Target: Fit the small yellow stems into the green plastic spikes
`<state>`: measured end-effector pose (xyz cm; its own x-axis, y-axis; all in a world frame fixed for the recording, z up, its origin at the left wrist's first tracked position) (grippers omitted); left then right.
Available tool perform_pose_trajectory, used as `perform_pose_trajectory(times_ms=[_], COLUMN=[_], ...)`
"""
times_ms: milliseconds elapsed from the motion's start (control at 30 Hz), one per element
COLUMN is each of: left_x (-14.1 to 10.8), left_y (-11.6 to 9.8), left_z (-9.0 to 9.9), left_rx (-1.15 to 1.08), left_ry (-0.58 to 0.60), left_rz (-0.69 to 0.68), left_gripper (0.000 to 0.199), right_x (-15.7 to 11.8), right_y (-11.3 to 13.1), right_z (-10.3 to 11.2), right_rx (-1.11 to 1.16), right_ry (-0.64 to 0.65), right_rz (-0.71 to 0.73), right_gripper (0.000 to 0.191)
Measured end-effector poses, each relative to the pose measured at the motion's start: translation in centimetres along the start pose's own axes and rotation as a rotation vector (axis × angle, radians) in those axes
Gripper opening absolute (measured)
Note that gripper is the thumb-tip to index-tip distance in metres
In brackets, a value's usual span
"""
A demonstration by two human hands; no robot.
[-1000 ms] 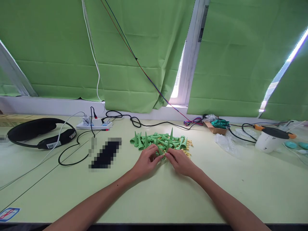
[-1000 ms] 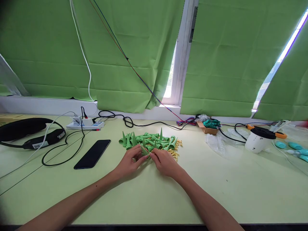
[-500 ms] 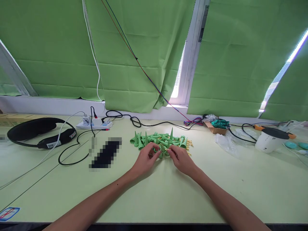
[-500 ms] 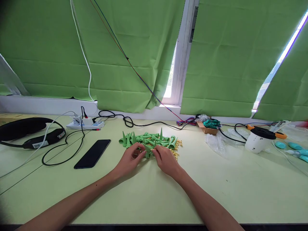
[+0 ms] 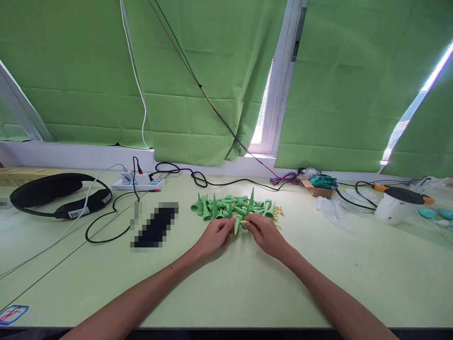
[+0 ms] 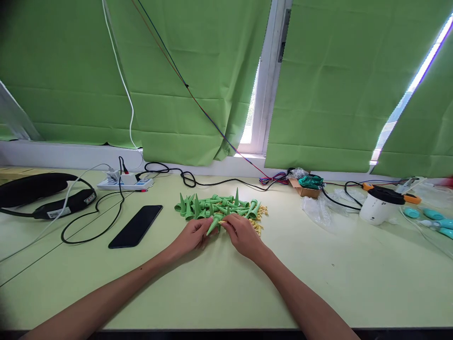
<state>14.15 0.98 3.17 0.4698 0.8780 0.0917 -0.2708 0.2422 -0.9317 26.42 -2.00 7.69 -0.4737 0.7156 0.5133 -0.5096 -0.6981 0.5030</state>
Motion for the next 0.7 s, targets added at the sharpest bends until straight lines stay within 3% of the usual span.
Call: perform_pose_trajectory(times_ms=[700], left_x=[-0.5], left_y=[-1.6], left_z=[0.0], left_rx=[0.047], left_ry=[0.004], left_rz=[-0.095], left_gripper=[0.035], right_x=[-0.1], right_y=[-0.8], right_z=[-0.6], right_rx=[-0.030], right_ry=[0.071], right_rz=[-0.073], right_gripper=[0.025])
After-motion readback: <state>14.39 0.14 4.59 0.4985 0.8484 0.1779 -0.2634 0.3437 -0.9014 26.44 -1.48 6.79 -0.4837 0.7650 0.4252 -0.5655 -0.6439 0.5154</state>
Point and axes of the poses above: each hand's wrist, its own x-axis towards the middle knuckle, its own z-axis out of the back of the hand, y = z × x, the point moved 10 cm from there along x, towards the middle knuckle, and after that the axes turned 6 degrees about y, right-handed, at the moved point
